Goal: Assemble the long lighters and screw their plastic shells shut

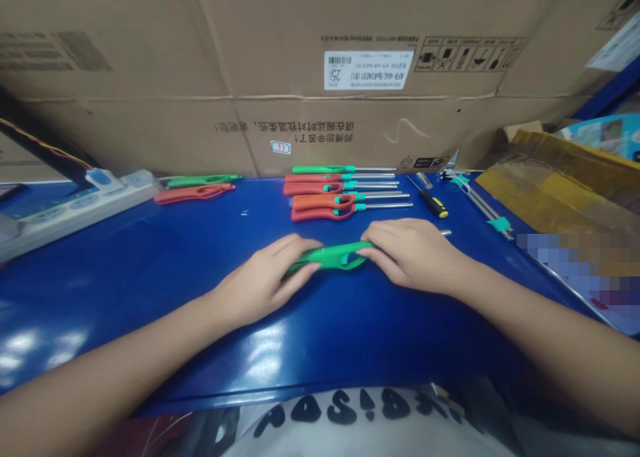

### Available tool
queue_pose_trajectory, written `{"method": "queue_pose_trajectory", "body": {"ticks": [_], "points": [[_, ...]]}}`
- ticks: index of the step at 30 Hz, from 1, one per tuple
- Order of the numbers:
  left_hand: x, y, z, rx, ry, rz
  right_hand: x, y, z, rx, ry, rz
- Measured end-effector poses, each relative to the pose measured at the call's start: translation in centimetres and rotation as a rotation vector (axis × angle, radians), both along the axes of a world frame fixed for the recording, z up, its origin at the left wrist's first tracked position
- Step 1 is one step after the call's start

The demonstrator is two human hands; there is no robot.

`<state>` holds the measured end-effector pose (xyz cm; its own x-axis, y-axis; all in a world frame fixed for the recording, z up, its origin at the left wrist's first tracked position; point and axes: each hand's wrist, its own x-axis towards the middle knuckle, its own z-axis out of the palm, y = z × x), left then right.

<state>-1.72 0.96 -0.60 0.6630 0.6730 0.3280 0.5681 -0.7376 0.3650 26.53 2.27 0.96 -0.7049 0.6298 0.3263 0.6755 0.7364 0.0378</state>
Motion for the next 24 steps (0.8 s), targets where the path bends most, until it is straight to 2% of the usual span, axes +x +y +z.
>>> {"method": "queue_pose_trajectory", "body": {"ticks": [3, 5, 10, 14, 19, 24], "points": [[-0.2, 0.1, -0.2, 0.038, 0.030, 0.000, -0.1, 0.0, 0.0, -0.083, -0.002, -0.075], [-0.3, 0.2, -0.3, 0.090, 0.049, -0.022, -0.1, 0.0, 0.1, -0.152, 0.007, -0.068], [-0.1, -0.1, 0.1, 0.159, 0.086, -0.108, -0.3, -0.1, 0.2, -0.294, 0.069, 0.216], [0.3, -0.7, 0.0, 0.169, 0.099, -0.152, -0.9, -0.6, -0.7, -0.189, 0.119, 0.338], [0.5, -1.0, -0.2, 0.160, 0.119, -0.153, -1.3, -1.3, -1.7, -0.010, 0.204, 0.352], [0.2, -0.4, 0.0, 0.155, 0.125, -0.118, -1.1, -0.6, -0.9, -0.100, 0.147, 0.263]]}}
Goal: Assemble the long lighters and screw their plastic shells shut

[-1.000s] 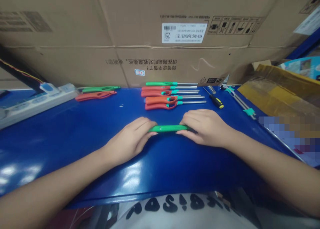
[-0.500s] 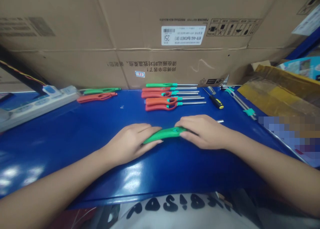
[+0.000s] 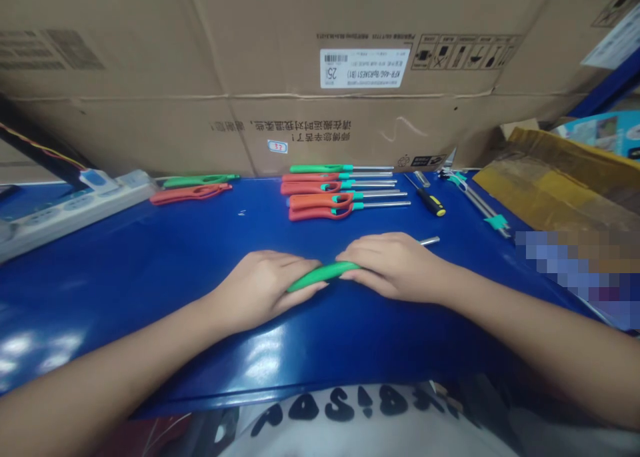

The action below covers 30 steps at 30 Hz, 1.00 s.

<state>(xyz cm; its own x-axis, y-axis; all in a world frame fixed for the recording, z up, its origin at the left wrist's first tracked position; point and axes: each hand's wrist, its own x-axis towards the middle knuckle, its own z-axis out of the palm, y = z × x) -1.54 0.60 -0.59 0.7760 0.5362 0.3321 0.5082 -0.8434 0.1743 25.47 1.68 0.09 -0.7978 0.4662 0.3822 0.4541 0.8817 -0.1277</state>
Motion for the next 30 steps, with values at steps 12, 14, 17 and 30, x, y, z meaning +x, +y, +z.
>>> {"method": "queue_pose_trajectory", "body": {"ticks": [12, 14, 17, 30], "points": [[-0.5, 0.4, 0.5, -0.064, 0.016, 0.079, 1.6, 0.5, 1.0, 0.098, -0.131, -0.125], [-0.3, 0.0, 0.4, -0.088, 0.019, 0.089, 1.2, 0.5, 0.8, 0.146, -0.119, -0.113], [-0.1, -0.1, 0.2, -0.112, -0.002, 0.097, 1.3, 0.8, 0.8, 0.148, -0.094, -0.111], [-1.1, 1.2, 0.0, -0.141, -0.067, 0.172, 6.3, 4.4, 2.1, 0.130, -0.172, -0.234]]}}
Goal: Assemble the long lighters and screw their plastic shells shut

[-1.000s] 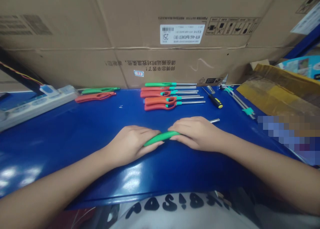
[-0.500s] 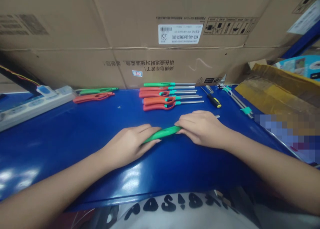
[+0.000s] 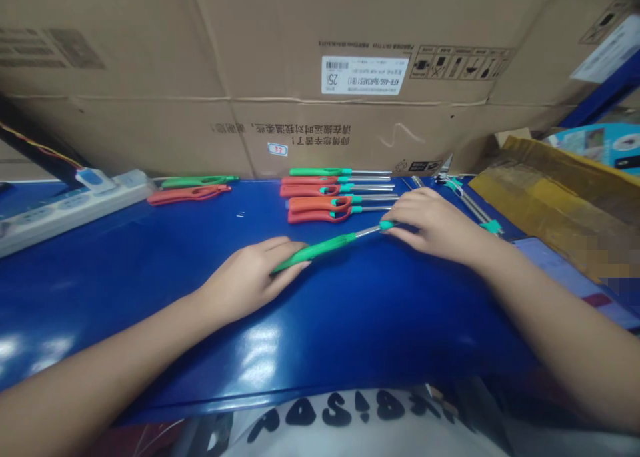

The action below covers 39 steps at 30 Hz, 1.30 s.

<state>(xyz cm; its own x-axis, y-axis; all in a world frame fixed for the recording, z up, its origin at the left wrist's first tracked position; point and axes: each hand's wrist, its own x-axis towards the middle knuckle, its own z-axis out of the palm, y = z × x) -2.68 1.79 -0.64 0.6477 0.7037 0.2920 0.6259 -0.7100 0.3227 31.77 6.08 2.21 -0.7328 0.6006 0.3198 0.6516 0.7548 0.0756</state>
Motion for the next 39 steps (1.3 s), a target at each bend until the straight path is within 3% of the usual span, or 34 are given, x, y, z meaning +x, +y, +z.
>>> {"method": "queue_pose_trajectory", "body": {"ticks": [8, 14, 17, 21, 28, 39], "points": [[0.8, -1.1, 0.4, -0.064, -0.144, -0.087, -3.7, -2.2, -1.5, 0.076, 0.084, 0.263], [1.4, -1.7, 1.4, -0.501, -0.300, 0.014, -4.5, -3.0, -2.0, 0.155, 0.182, 0.332], [1.5, -1.6, 1.3, -0.583, -0.312, 0.015, -4.5, -3.1, -2.1, 0.136, 0.178, 0.338], [1.5, -2.1, 0.7, -0.421, -0.261, 0.006, -4.7, -3.4, -2.2, 0.087, 0.197, 0.350], [1.1, -2.6, -0.1, -0.159, -0.164, -0.123, -4.8, -3.6, -2.3, -0.036, 0.188, 0.366], [1.0, -1.7, -0.8, 0.197, 0.170, -0.105, -4.4, -3.0, -2.9, -0.148, 0.127, 0.315]]}}
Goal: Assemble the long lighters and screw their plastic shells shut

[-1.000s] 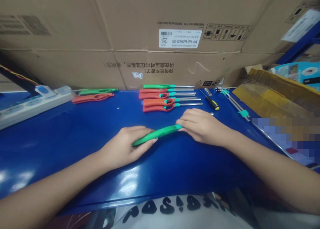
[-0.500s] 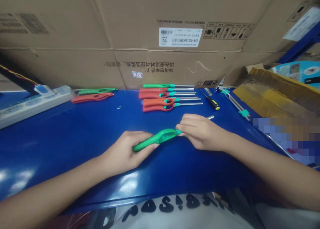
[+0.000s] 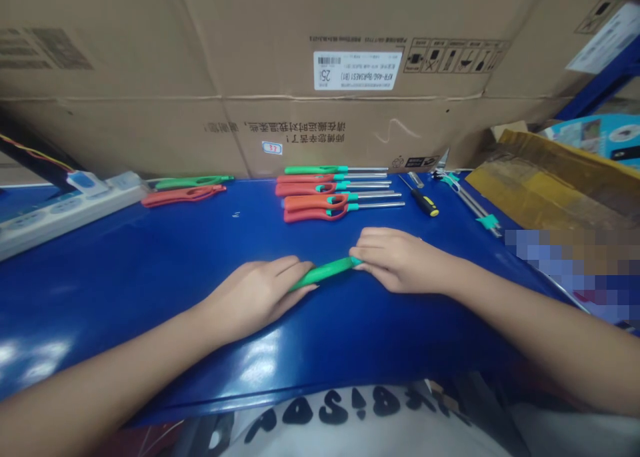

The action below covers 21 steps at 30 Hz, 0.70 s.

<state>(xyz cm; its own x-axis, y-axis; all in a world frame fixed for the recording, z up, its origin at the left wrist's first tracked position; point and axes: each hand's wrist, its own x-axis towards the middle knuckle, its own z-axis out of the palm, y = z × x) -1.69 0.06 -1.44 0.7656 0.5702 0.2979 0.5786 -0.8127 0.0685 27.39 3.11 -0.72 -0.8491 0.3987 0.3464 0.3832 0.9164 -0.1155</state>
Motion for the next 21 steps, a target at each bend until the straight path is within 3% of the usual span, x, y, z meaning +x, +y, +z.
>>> {"method": "queue_pose_trajectory", "body": {"ticks": [3, 9, 13, 15, 18, 20, 21], "points": [[0.0, 0.1, 0.2, 0.032, 0.046, 0.016, -0.1, -0.2, 0.3, -0.058, -0.038, -0.027], [0.2, 0.6, 0.8, -0.120, 0.100, 0.084, 0.3, -0.2, 2.1, -0.186, -0.147, -0.170], [-0.1, 0.9, 0.8, -0.169, 0.051, 0.107, 2.1, 1.2, 3.2, -0.257, -0.132, -0.261], [-0.3, 0.9, 0.8, -0.196, 0.009, 0.117, 3.6, 2.4, 3.2, -0.143, -0.104, -0.516], [-0.6, 0.7, 1.2, -0.253, -0.031, 0.140, 6.3, 4.6, 2.4, 0.056, -0.123, -1.025], [-1.0, 0.5, 1.6, -0.283, -0.027, 0.164, 8.0, 5.7, 1.8, -0.020, -0.169, -1.210], [-1.1, 0.5, 1.9, -0.290, -0.021, 0.179, 8.6, 6.1, 1.7, -0.094, -0.167, -1.227]]}}
